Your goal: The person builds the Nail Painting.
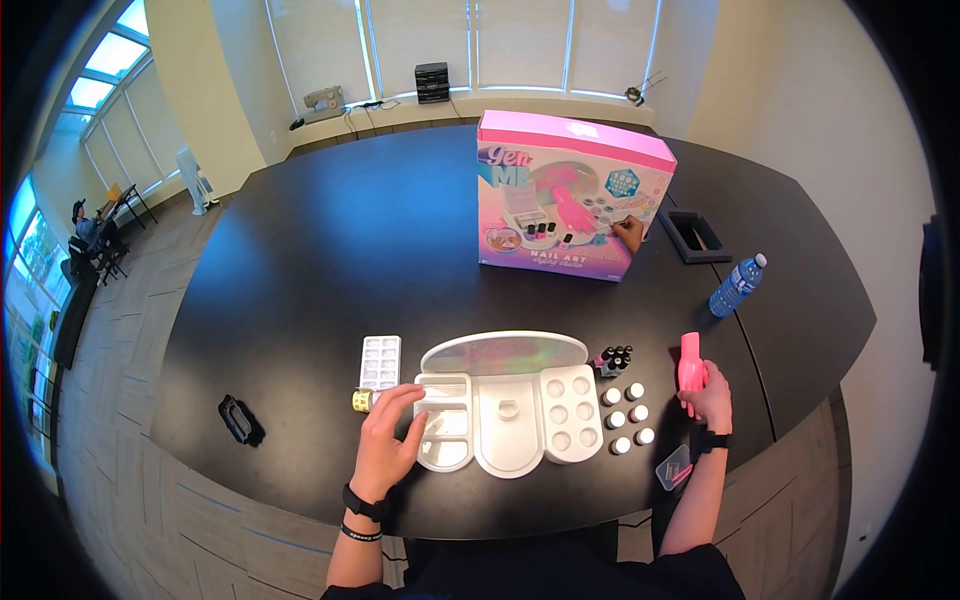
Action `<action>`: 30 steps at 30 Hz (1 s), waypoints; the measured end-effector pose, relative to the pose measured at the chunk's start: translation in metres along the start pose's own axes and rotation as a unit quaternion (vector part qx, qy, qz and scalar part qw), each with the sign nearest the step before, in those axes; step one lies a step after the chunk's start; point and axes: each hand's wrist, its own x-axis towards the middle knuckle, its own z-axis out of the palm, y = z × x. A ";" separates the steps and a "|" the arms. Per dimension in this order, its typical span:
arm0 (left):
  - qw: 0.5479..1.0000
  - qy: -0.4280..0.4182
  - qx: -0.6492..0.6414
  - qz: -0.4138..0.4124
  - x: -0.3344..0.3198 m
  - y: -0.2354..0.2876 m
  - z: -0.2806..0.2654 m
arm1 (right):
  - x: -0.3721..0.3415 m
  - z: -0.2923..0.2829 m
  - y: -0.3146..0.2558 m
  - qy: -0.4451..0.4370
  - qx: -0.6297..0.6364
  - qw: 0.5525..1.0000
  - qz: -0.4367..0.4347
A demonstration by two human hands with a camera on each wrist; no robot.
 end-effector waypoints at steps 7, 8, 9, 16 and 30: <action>1.000 0.000 -0.012 -0.009 -0.001 0.002 -0.001 | -0.031 -0.013 -0.042 0.045 -0.014 0.999 0.009; 1.000 -0.006 -0.006 -0.003 -0.001 0.001 -0.001 | -0.028 -0.010 -0.037 0.066 -0.022 0.997 -0.030; 1.000 -0.006 -0.006 -0.003 0.000 0.003 -0.001 | -0.026 -0.010 -0.031 0.066 -0.022 0.997 -0.030; 1.000 -0.017 -0.011 0.019 0.003 0.013 0.000 | -0.073 -0.018 -0.071 0.064 0.121 0.982 -0.127; 0.994 -0.051 -0.015 0.095 0.022 0.045 0.009 | -0.150 0.023 -0.142 -0.109 0.260 0.908 -0.309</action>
